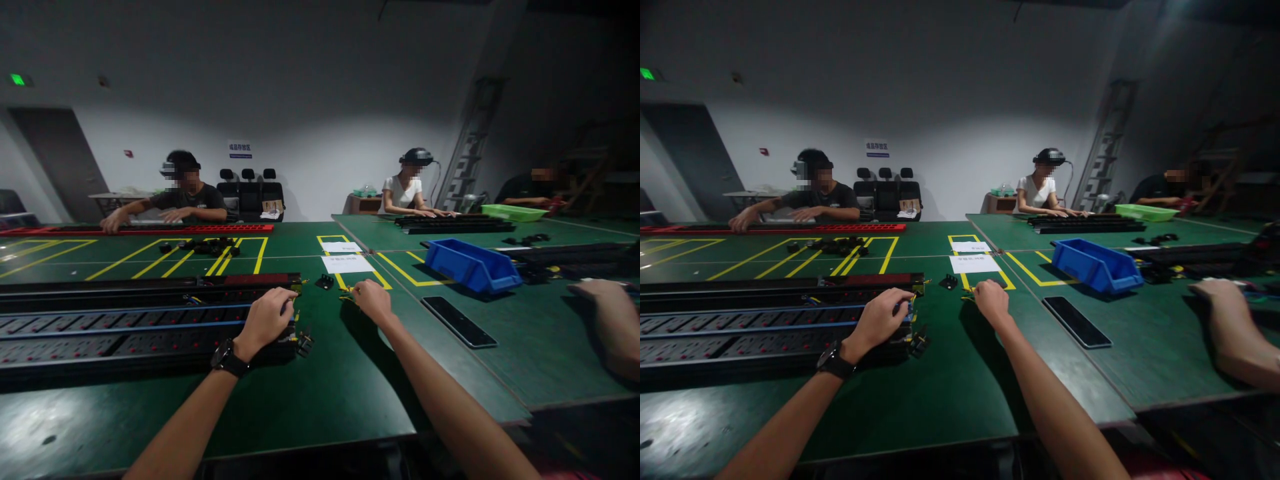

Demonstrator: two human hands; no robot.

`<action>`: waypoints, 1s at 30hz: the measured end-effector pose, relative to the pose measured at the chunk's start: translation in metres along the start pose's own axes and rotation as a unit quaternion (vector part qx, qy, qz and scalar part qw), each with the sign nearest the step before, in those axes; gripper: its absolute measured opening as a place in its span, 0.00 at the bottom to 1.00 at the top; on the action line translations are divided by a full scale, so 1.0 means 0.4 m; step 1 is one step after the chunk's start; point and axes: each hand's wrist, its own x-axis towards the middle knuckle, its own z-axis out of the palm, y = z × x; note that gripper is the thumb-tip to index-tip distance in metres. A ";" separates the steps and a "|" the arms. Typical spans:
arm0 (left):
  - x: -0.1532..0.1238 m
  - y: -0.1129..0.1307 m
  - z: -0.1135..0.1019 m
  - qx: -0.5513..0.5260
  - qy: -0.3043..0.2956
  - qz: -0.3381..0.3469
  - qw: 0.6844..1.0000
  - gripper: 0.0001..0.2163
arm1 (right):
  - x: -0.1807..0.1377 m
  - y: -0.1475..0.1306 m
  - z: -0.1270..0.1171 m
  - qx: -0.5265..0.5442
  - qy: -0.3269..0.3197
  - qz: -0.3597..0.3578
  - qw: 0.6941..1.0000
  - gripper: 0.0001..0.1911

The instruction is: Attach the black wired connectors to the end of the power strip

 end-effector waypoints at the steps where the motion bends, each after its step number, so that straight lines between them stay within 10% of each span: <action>1: 0.000 0.000 0.000 0.001 -0.001 -0.001 1.000 0.12 | 0.002 0.005 -0.001 -0.013 -0.014 0.013 1.000 0.15; 18: -0.008 -0.003 -0.001 0.011 -0.016 -0.019 1.000 0.12 | -0.040 -0.042 -0.048 -0.052 -0.132 0.036 0.989 0.13; 30: -0.012 -0.003 -0.005 0.010 -0.019 -0.038 0.999 0.12 | -0.004 -0.165 -0.003 0.328 -0.039 -0.147 0.932 0.05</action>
